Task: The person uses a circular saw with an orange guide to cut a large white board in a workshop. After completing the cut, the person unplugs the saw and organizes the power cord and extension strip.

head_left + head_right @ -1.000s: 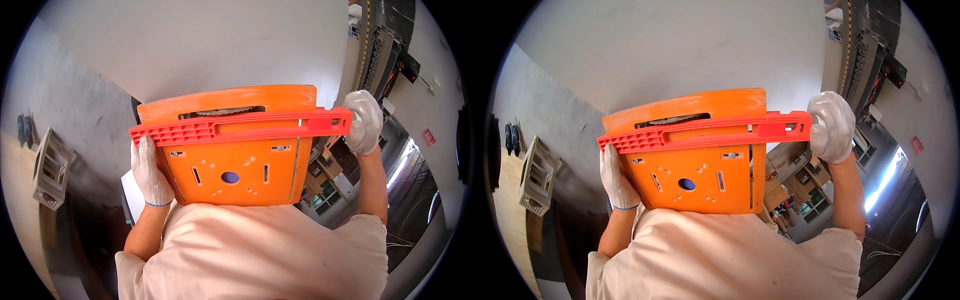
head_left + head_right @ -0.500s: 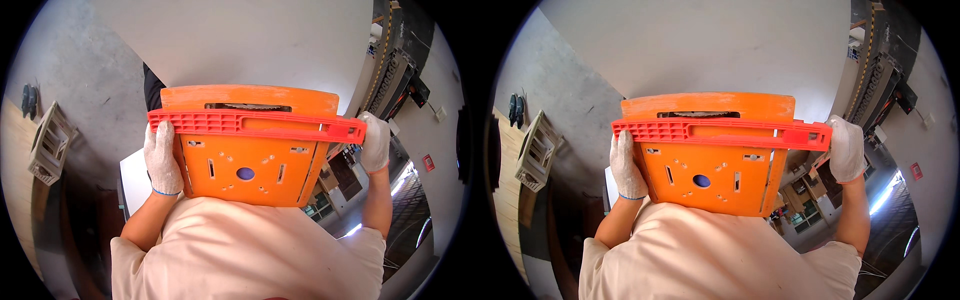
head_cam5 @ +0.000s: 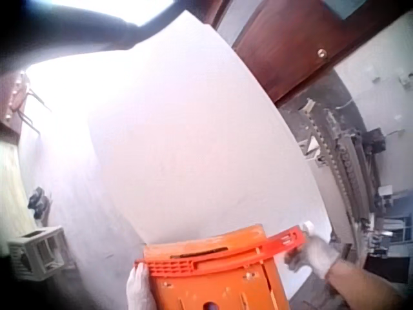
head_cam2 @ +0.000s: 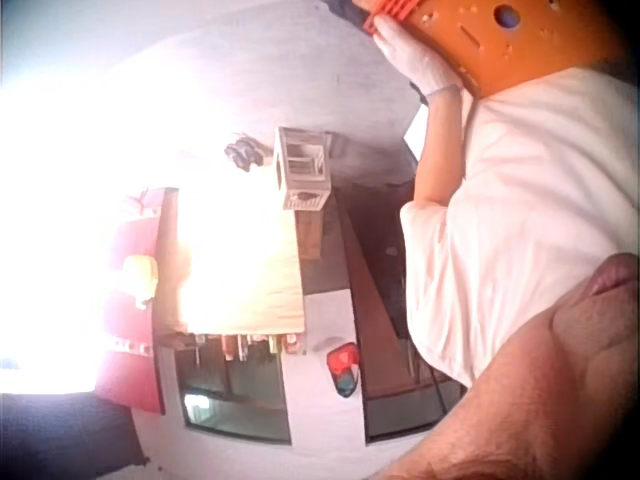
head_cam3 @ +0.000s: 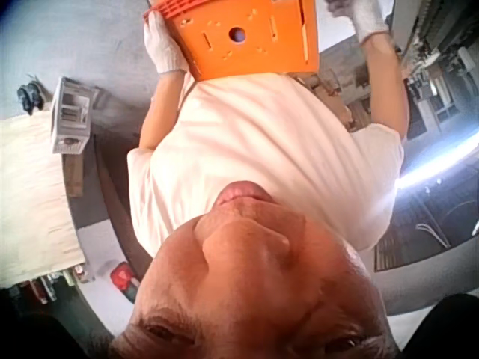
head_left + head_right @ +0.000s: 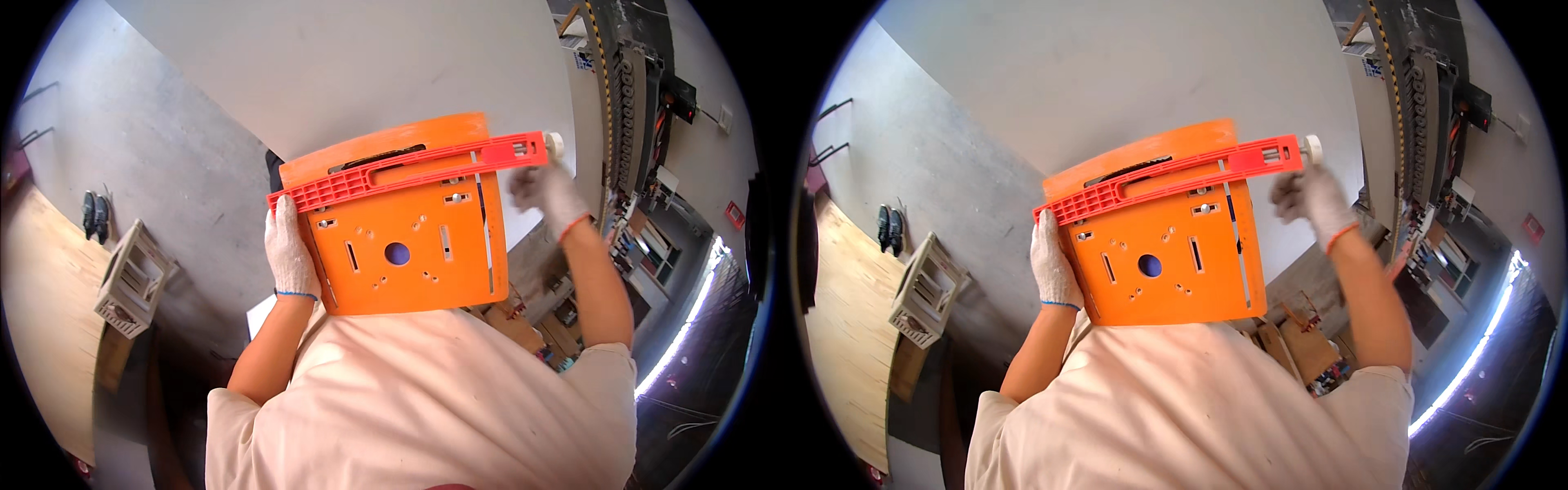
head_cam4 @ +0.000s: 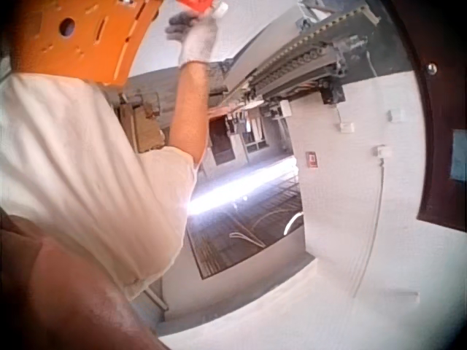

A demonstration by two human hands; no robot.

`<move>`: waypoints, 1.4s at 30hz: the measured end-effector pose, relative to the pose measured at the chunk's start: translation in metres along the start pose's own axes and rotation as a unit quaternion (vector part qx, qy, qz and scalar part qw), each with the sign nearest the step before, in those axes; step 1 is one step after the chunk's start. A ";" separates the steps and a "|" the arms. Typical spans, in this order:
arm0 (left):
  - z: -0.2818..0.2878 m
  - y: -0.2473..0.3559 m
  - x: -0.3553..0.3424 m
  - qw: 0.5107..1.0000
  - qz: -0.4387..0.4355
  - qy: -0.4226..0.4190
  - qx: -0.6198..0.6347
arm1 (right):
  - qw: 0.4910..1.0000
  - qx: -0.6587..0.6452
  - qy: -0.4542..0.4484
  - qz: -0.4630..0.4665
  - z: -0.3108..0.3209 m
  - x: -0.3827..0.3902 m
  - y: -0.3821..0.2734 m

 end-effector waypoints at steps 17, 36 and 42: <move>-0.010 0.002 0.012 0.997 0.013 -0.001 -0.076 | 0.942 -0.088 -0.099 0.310 -0.104 -0.009 0.102; -0.249 0.075 0.025 0.813 -0.322 -0.371 -0.313 | 0.780 -0.520 -0.044 0.347 -0.064 0.086 0.102; -0.323 0.036 0.009 0.747 -0.273 -0.485 -0.364 | 0.786 -0.559 0.035 0.260 -0.071 0.042 0.115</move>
Point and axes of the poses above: each hand's wrist, its own x-axis away from the middle knuckle, its own z-axis out of the back of the hand, y = z × x, the point moved 5 cm from there along -x, towards the middle knuckle, and after that the axes turned 10 degrees about x, right-handed, at the moved point
